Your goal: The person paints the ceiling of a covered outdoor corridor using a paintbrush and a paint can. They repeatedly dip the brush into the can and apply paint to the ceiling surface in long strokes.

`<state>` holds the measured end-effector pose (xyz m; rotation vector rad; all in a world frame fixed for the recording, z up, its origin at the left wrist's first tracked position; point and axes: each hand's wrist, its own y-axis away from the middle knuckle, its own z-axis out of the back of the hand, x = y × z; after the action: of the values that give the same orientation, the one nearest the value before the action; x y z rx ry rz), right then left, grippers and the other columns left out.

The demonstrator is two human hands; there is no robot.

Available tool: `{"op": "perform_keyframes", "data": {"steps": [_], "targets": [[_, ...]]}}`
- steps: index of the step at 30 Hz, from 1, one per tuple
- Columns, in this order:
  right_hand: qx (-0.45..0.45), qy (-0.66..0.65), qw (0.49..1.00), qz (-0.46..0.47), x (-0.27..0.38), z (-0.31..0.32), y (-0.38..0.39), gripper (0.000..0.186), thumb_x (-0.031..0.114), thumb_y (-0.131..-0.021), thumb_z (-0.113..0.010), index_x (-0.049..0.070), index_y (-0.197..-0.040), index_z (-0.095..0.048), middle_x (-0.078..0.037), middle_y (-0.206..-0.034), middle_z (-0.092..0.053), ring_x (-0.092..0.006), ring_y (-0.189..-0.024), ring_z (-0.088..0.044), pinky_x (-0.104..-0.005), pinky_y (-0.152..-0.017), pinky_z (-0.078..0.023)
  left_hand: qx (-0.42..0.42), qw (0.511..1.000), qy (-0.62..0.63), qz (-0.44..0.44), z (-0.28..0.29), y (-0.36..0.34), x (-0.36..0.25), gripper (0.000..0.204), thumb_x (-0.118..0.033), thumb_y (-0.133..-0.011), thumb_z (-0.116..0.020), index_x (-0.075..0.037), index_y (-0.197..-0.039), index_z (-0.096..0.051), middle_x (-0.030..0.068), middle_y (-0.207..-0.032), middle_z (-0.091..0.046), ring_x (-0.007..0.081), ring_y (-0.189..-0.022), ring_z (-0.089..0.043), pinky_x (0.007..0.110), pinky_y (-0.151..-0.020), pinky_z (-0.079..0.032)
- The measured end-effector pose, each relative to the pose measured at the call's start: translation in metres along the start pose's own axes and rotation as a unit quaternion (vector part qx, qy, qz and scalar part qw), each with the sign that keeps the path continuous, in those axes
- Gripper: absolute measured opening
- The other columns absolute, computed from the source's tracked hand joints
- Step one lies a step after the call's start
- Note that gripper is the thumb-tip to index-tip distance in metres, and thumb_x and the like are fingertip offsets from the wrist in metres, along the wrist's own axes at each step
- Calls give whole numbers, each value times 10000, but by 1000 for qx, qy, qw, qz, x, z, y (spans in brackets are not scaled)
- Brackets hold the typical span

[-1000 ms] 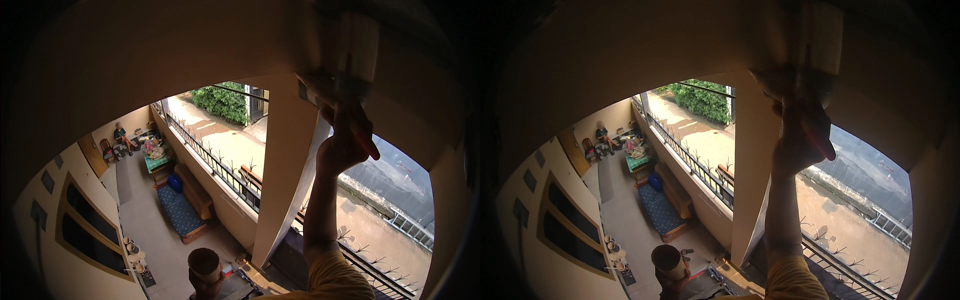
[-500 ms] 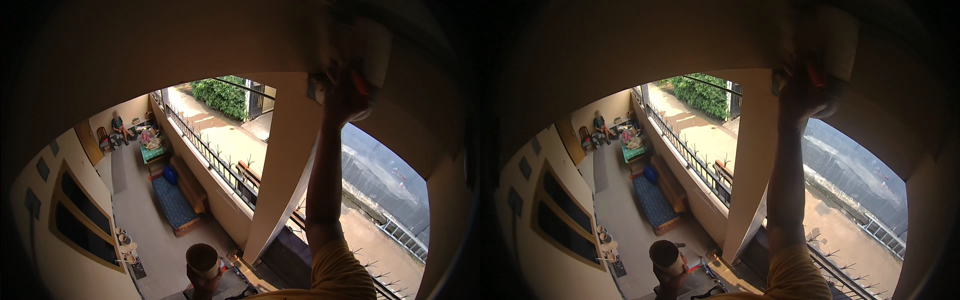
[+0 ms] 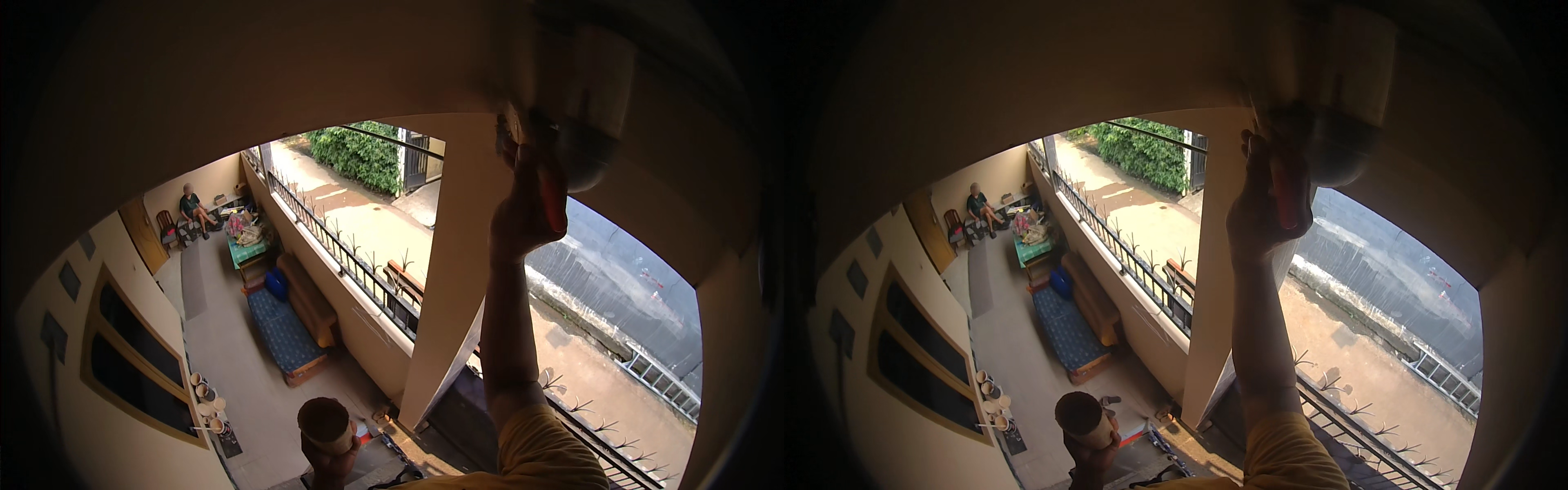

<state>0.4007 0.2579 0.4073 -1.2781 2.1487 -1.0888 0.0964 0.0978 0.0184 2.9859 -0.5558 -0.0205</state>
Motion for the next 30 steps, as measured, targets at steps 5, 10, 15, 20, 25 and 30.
{"op": "perform_keyframes", "data": {"steps": [5, 10, 15, 20, 25, 30], "targets": [[-27, 234, 967, 97, -65, 3, -54, 187, 40, -891, -746, 2, -1074, -751, -87, -994, -759, -175, -811, -728, -296, -713, -560, -30, 999, -22, 2, -7, 2, -4, 633, -592, -873, -593, -111, -1284, -578, 153, -1169, -595, 352, -1055, -575, 471, -783, -585], [-64, 109, 987, -95, -41, -14, -33, 173, 127, -907, -762, 42, -1056, -772, -66, -1029, -763, -162, -789, -733, -281, -680, -550, -16, 1000, -11, -3, -6, 3, 2, 636, -572, -866, -609, -85, -1273, -574, 137, -1155, -606, 347, -1060, -577, 470, -809, -578], [-27, 111, 993, -22, -20, 4, -24, 204, 75, -899, -753, 24, -1096, -743, -70, -1017, -755, -149, -824, -711, -274, -697, -547, -12, 1000, -17, 1, 4, 1, 4, 637, -568, -866, -614, -72, -1263, -577, 135, -1156, -609, 352, -1083, -575, 478, -829, -573], [42, 379, 917, 116, -64, -15, -74, 197, 61, -904, -699, 47, -1096, -735, -110, -958, -749, -174, -798, -714, -324, -724, -555, -22, 1000, -9, 18, -1, 4, -2, 627, -573, -864, -611, -81, -1254, -584, 137, -1166, -611, 354, -1105, -574, 490, -828, -572], [92, 338, 930, 112, -27, -16, -46, 185, 72, -941, -657, 60, -1113, -724, -109, -978, -748, -143, -794, -730, -287, -731, -582, -22, 1000, -13, 17, 0, 3, -4, 615, -572, -862, -611, -94, -1248, -591, 132, -1173, -619, 349, -1110, -576, 496, -836, -565], [29, -23, 999, 4, 0, -31, -46, 219, 66, -871, -747, 5, -1081, -729, -159, -1071, -735, -201, -878, -729, -311, -793, -561, -26, 1000, 3, 5, -17, 11, 1, 598, -551, -876, -613, -83, -1247, -586, 131, -1168, -622, 349, -1118, -578, 504, -853, -565]]}}
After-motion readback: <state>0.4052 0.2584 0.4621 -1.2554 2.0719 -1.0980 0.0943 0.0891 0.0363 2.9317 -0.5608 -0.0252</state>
